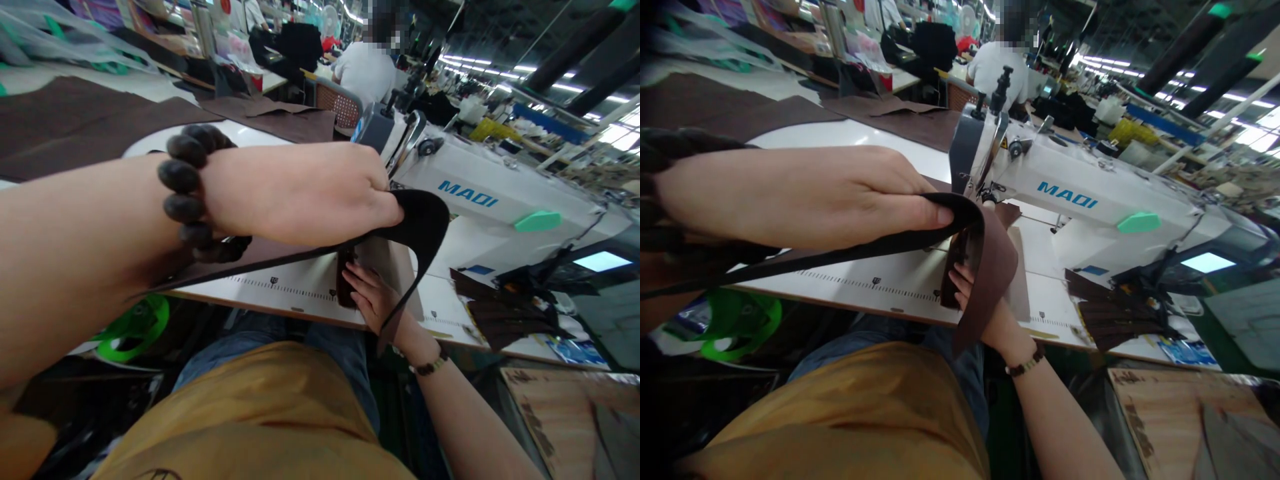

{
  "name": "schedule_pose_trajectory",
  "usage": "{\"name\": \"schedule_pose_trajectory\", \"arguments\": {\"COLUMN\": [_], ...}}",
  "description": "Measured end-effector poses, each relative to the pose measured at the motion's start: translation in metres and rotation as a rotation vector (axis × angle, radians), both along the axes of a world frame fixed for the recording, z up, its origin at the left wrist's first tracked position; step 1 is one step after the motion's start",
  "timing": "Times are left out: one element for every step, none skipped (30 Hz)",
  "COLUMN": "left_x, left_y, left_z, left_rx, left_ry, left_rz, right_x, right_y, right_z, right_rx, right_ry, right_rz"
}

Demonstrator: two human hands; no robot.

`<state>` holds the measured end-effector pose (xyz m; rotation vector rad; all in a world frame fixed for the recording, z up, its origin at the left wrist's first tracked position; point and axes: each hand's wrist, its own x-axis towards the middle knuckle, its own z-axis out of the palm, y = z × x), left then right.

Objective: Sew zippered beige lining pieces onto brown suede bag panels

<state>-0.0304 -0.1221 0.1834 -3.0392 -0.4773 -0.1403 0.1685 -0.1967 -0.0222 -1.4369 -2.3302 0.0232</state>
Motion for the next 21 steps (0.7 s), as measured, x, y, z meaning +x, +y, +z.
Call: {"name": "schedule_pose_trajectory", "arguments": {"left_x": [0.0,0.0,0.0,0.0,0.0,0.0,0.0,0.0,0.0,-0.001,-0.001,-0.001,-0.001,-0.002,-0.002,-0.003,-0.004,-0.004,-0.005,-0.006,-0.006], "left_y": [0.0,0.001,0.002,0.002,0.003,0.003,0.004,0.004,0.004,0.005,0.005,0.006,0.007,0.008,0.009,0.01,0.011,0.012,0.013,0.013,0.013], "left_z": [0.0,0.0,0.0,0.0,-0.001,-0.001,-0.001,0.0,0.0,0.001,0.002,0.003,0.003,0.004,0.003,0.002,0.001,0.0,0.0,-0.001,0.0], "left_rx": [0.004,0.011,0.019,0.027,0.034,0.037,0.041,0.042,0.04,0.042,0.042,0.038,0.033,0.023,0.015,0.009,0.006,0.007,0.005,-0.002,-0.014], "left_ry": [0.006,0.006,0.003,0.003,0.002,0.003,0.007,0.013,0.02,0.021,0.016,0.01,-0.003,-0.02,-0.039,-0.055,-0.067,-0.073,-0.073,-0.068,-0.064], "left_rz": [-0.008,-0.016,-0.023,-0.028,-0.03,-0.032,-0.028,-0.022,-0.018,-0.013,-0.012,-0.011,-0.013,-0.018,-0.023,-0.031,-0.039,-0.045,-0.055,-0.071,-0.089], "right_x": [0.0,0.0,0.0,-0.001,-0.002,-0.002,-0.002,-0.003,-0.003,-0.002,-0.002,-0.002,-0.003,-0.003,-0.003,-0.003,-0.004,-0.004,-0.004,-0.004,-0.004], "right_y": [0.0,0.0,-0.001,-0.001,-0.002,-0.003,-0.003,-0.003,-0.003,-0.003,-0.003,-0.003,-0.002,-0.002,-0.002,-0.002,-0.002,-0.003,-0.003,-0.004,-0.005], "right_z": [-0.001,-0.002,-0.001,0.0,0.001,0.002,0.003,0.003,0.004,0.004,0.003,0.004,0.004,0.004,0.005,0.005,0.006,0.006,0.006,0.005,0.004], "right_rx": [-0.001,-0.006,-0.013,-0.02,-0.025,-0.026,-0.021,-0.014,-0.008,-0.006,-0.006,-0.005,-0.004,-0.003,-0.002,0.001,0.004,0.008,0.013,0.02,0.024], "right_ry": [-0.017,-0.034,-0.042,-0.05,-0.058,-0.063,-0.067,-0.068,-0.07,-0.073,-0.078,-0.081,-0.084,-0.088,-0.094,-0.101,-0.11,-0.118,-0.125,-0.13,-0.133], "right_rz": [-0.002,-0.007,-0.016,-0.021,-0.024,-0.024,-0.019,-0.013,-0.006,0.001,0.006,0.008,0.008,0.006,0.004,0.003,0.004,0.006,0.008,0.008,0.006]}}
